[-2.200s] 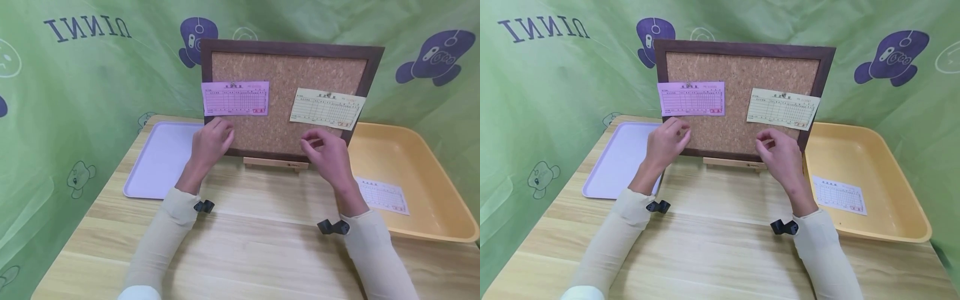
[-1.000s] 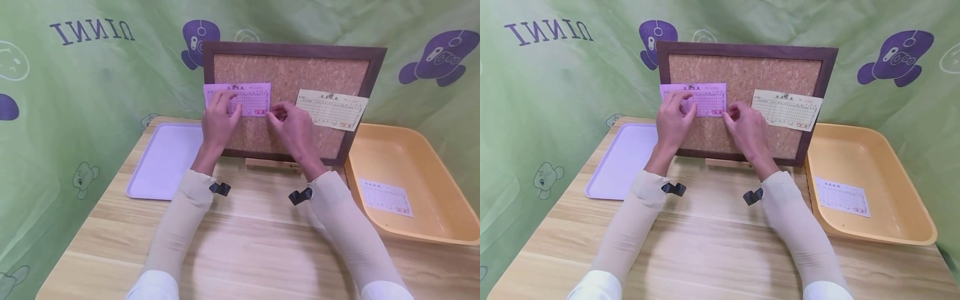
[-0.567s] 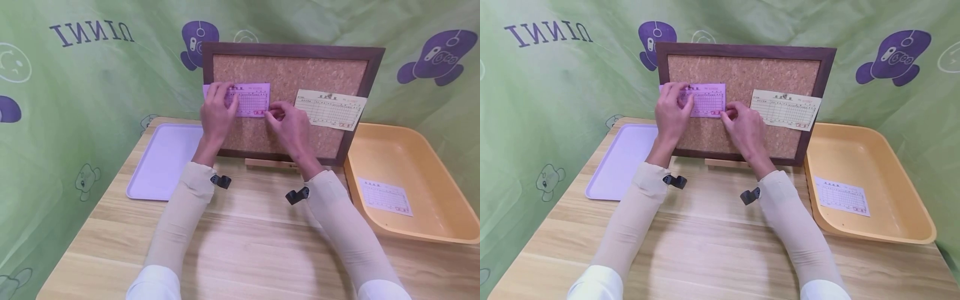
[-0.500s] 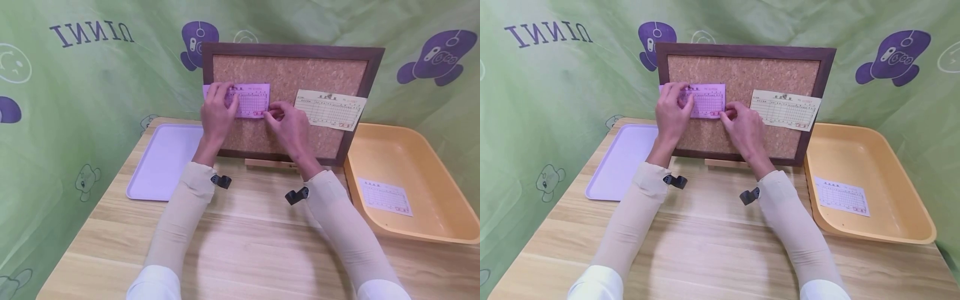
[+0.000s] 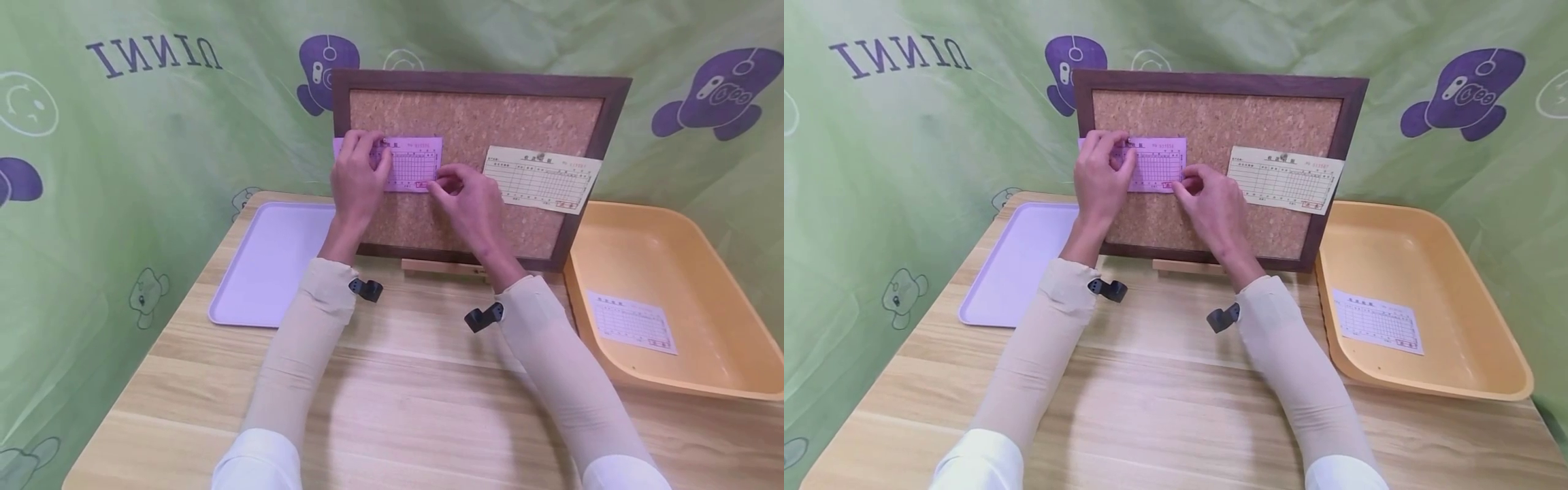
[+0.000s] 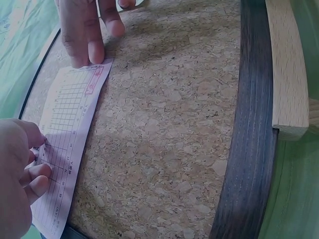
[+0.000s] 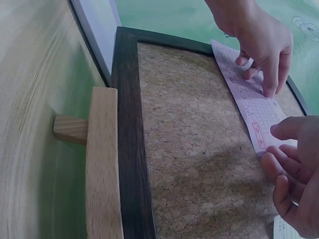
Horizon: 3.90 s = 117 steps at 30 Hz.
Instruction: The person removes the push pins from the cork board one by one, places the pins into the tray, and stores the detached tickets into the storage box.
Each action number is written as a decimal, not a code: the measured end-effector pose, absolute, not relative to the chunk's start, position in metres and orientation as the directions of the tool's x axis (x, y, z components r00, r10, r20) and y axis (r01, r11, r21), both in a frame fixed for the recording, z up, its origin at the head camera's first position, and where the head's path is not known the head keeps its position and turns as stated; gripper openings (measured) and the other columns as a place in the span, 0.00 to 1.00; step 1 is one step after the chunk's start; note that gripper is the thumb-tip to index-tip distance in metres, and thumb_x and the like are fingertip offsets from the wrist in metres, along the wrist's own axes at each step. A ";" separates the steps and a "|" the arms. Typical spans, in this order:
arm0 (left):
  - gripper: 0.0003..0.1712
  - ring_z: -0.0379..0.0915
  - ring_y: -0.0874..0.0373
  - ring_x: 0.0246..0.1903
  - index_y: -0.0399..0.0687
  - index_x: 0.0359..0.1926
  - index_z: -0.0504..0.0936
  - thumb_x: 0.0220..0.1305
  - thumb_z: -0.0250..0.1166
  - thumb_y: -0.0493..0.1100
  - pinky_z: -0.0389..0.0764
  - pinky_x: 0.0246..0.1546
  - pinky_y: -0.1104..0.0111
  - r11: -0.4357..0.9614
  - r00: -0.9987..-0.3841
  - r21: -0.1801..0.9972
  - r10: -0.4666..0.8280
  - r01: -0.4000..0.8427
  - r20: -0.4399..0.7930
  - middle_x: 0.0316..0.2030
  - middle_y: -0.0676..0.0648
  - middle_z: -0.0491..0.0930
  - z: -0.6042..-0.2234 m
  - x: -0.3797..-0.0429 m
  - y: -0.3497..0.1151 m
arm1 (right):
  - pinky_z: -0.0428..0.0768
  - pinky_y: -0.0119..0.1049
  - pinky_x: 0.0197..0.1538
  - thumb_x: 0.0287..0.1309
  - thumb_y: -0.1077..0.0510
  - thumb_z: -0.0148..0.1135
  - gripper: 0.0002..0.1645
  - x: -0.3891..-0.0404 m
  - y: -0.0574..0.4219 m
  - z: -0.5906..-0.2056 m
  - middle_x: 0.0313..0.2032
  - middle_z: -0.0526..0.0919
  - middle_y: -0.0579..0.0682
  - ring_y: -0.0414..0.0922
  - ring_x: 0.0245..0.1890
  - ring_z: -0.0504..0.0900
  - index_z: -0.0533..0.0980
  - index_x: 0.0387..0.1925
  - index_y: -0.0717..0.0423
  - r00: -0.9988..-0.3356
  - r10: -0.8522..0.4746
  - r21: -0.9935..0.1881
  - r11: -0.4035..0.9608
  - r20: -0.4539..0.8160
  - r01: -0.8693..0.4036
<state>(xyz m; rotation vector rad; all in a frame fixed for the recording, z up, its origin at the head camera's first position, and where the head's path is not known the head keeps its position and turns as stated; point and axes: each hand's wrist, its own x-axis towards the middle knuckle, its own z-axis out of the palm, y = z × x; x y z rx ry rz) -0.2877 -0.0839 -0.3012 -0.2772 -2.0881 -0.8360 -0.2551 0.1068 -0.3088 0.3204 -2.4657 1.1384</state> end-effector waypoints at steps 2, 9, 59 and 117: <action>0.12 0.80 0.50 0.40 0.39 0.49 0.87 0.70 0.65 0.40 0.82 0.39 0.62 0.752 -0.618 0.463 -0.096 0.468 0.781 0.44 0.41 0.80 -0.302 -0.288 -0.084 | 0.79 0.33 0.41 0.65 0.53 0.71 0.17 -0.256 0.106 -0.310 0.39 0.87 0.48 0.41 0.35 0.82 0.84 0.52 0.57 -0.888 -0.039 -0.674 0.635 0.458 -0.376; 0.11 0.81 0.50 0.41 0.38 0.46 0.88 0.71 0.65 0.40 0.83 0.42 0.63 0.761 -0.612 0.457 -0.102 0.459 0.784 0.42 0.41 0.81 -0.300 -0.289 -0.084 | 0.78 0.33 0.40 0.65 0.54 0.71 0.17 -0.256 0.106 -0.312 0.40 0.86 0.49 0.41 0.35 0.80 0.83 0.52 0.57 -0.876 -0.032 -0.660 0.645 0.481 -0.386; 0.10 0.82 0.50 0.42 0.37 0.44 0.89 0.72 0.64 0.40 0.83 0.44 0.62 0.796 -0.633 0.398 -0.024 0.456 0.773 0.40 0.42 0.84 -0.289 -0.290 -0.087 | 0.78 0.32 0.42 0.59 0.49 0.75 0.30 -0.257 0.090 -0.307 0.43 0.83 0.49 0.42 0.39 0.79 0.79 0.59 0.56 -0.858 -0.061 -0.649 0.627 0.510 -0.431; 0.06 0.79 0.51 0.37 0.36 0.39 0.87 0.67 0.64 0.34 0.79 0.41 0.64 0.750 -0.673 0.448 -0.006 0.486 0.740 0.38 0.41 0.83 -0.282 -0.289 -0.092 | 0.78 0.28 0.38 0.68 0.60 0.67 0.11 -0.252 0.103 -0.312 0.37 0.86 0.56 0.43 0.34 0.81 0.83 0.45 0.65 -0.858 0.044 -0.810 0.360 0.511 -0.463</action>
